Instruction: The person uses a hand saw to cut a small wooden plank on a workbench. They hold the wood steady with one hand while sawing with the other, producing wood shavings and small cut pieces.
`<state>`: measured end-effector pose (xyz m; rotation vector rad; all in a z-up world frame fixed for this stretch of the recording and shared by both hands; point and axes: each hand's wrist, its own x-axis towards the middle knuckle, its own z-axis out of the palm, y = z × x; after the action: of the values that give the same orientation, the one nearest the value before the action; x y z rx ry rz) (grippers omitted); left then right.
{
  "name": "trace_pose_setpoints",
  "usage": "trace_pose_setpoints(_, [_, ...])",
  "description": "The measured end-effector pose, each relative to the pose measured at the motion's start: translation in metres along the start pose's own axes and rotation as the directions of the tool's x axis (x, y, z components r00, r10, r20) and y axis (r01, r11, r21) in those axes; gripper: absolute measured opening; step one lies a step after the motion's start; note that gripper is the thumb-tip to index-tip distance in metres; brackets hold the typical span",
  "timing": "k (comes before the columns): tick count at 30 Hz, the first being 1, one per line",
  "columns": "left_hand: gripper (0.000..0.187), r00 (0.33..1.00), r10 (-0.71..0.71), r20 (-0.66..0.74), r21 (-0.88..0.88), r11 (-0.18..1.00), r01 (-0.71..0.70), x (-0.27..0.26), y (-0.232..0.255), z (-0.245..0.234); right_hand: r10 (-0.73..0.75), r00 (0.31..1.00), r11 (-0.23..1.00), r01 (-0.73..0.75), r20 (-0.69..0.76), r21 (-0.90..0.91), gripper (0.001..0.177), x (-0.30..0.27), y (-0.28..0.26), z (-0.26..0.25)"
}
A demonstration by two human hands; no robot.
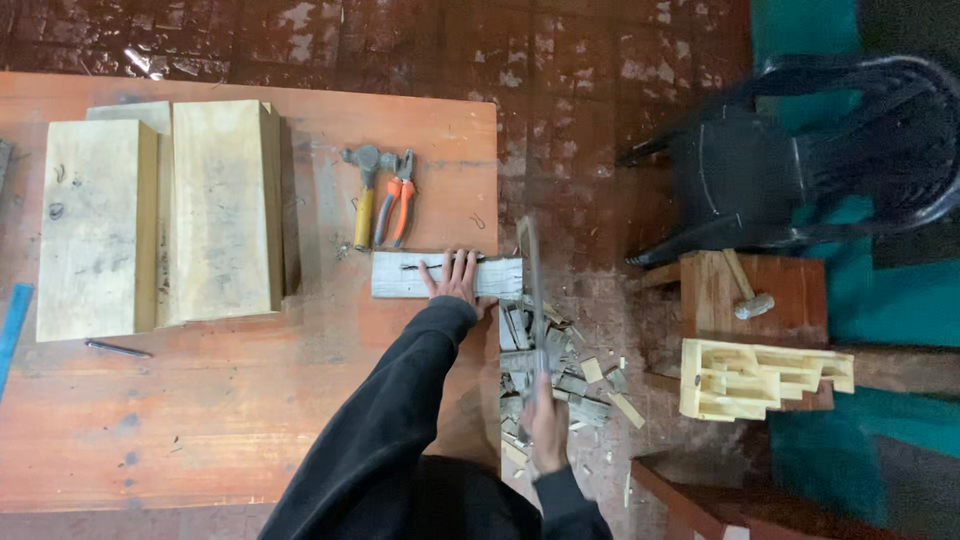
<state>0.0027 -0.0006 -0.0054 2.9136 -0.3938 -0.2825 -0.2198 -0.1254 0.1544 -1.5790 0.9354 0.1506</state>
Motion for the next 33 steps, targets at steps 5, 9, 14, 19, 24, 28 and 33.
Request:
trace_pose_setpoints(5, [0.107, 0.988, -0.046, 0.148, -0.038, 0.998, 0.052, -0.009, 0.005, -0.034, 0.083, 0.993, 0.994, -0.076, -0.084, 0.080, 0.065, 0.072, -0.018, 0.040])
trace_pose_setpoints(9, [0.102, 0.982, -0.032, 0.186, -0.067, 0.997, 0.045, -0.001, 0.005, -0.050, 0.187, 0.979, 0.968, -0.170, -0.083, 0.184, 0.061, 0.066, -0.025, 0.029])
trace_pose_setpoints(14, [0.107, 0.986, -0.078, 0.148, -0.017, 0.997, 0.082, 0.006, 0.006, -0.023, 0.054, 0.998, 0.994, -0.050, -0.040, 0.099, 0.062, 0.000, -0.001, -0.013])
trace_pose_setpoints(19, [0.109, 0.992, -0.076, 0.100, -0.017, 0.997, 0.078, 0.009, 0.003, -0.021, 0.018, 1.000, 0.999, -0.019, -0.016, -0.051, 0.065, 0.019, -0.009, -0.002])
trace_pose_setpoints(24, [0.110, 0.997, -0.058, 0.047, -0.060, 0.996, 0.061, 0.012, -0.001, -0.006, -0.043, 0.999, 0.999, 0.043, 0.002, -0.021, 0.077, -0.001, -0.040, 0.007])
trace_pose_setpoints(28, [0.111, 0.994, -0.037, 0.100, -0.070, 0.997, 0.044, 0.010, -0.003, -0.009, -0.065, 0.998, 0.993, 0.063, 0.018, 0.095, 0.078, 0.011, -0.016, 0.005])
trace_pose_setpoints(33, [0.114, 0.992, -0.060, 0.108, -0.080, 0.994, 0.069, 0.014, -0.004, -0.004, -0.027, 0.999, 0.997, 0.025, 0.027, 0.067, 0.080, 0.008, -0.026, -0.003])
